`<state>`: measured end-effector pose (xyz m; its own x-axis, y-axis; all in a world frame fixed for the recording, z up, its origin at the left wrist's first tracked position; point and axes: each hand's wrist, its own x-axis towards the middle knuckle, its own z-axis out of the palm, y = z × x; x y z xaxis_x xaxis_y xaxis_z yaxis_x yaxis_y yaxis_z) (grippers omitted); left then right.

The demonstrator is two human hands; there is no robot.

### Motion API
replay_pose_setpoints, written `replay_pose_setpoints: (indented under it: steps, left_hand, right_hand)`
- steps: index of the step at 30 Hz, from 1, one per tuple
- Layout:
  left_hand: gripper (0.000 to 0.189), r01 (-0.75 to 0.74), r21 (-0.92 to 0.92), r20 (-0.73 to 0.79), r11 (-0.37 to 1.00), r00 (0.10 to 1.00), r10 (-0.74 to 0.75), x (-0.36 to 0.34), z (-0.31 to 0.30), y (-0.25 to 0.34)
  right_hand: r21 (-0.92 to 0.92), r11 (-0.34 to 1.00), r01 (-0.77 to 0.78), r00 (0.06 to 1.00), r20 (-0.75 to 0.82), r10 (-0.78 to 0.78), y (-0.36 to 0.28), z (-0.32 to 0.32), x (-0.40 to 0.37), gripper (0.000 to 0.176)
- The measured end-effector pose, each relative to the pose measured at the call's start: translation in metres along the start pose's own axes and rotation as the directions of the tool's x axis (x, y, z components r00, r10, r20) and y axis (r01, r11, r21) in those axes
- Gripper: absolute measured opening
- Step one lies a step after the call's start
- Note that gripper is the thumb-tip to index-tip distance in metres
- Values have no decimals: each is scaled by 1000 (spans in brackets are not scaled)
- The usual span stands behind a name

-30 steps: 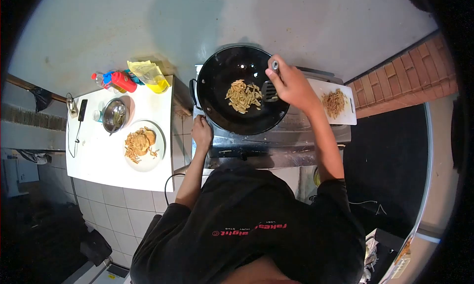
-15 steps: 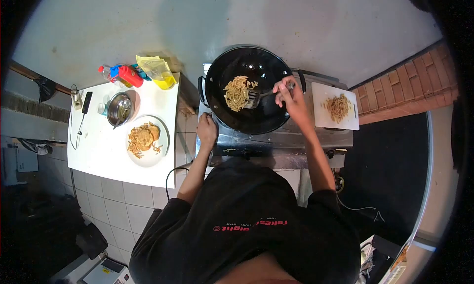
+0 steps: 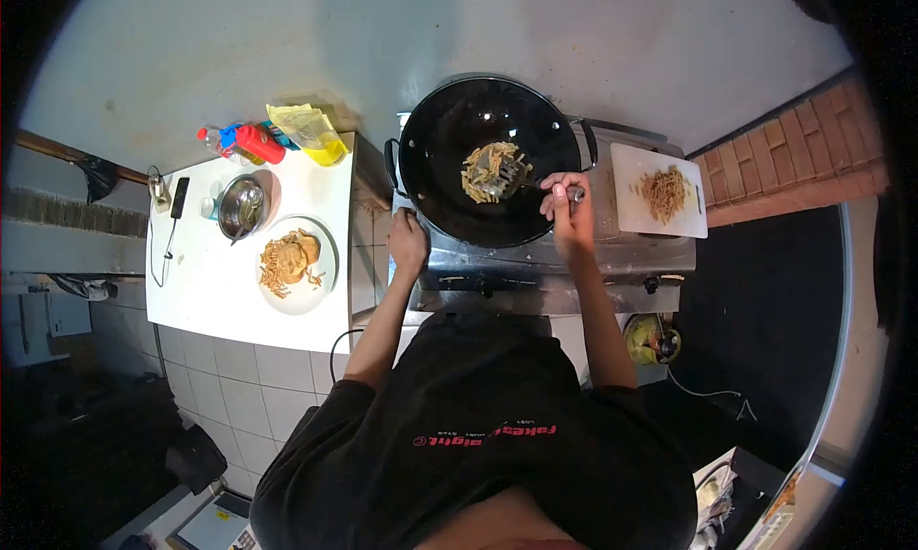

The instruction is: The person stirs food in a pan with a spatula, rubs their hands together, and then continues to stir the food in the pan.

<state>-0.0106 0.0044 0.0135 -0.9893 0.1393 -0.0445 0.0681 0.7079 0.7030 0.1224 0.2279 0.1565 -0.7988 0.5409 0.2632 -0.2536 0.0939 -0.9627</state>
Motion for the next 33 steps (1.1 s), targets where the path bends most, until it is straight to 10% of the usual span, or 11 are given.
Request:
replay_pose_setpoints:
  steps: [3,5,8,12,18,24,29,33]
  left_hand:
    - [29,-10,35,23,999,1000,9,2,-2,0]
    - [29,-22,66,37,998,999,20,2,-10,-4]
    - [29,-68,46,160,997,985,60,-3,-45,-11]
    - [40,-90,51,627,995,778,39,-15,-99,-7]
    - [23,-106,-360,809,927,460,367,-80,-146,106]
    - [38,383,-733,656,562,614,438,-177,-74,180]
    - [59,717,-482,806,504,136,577,-295,-25,196]
    - [63,804,-191,815,563,-189,547,-402,-6,185]
  right_hand:
    - [29,997,-69,989,-132,72,2,1,-8,11]
    - [-671,738,69,968,-133,-212,-3,-6,-16,15]
    - [-322,919,-229,963,-213,165,8,-17,-35,18]
    - [-195,937,-290,942,-233,243,11,-22,-57,25]
    - [-682,669,-296,945,-310,103,-51,-38,-93,43]
    - [-744,668,10,976,-139,-169,-132,-65,-187,46]
    - [-749,613,251,955,89,-282,-154,-68,-291,69]
    - [-765,629,137,953,-72,-295,-133,-104,-389,66]
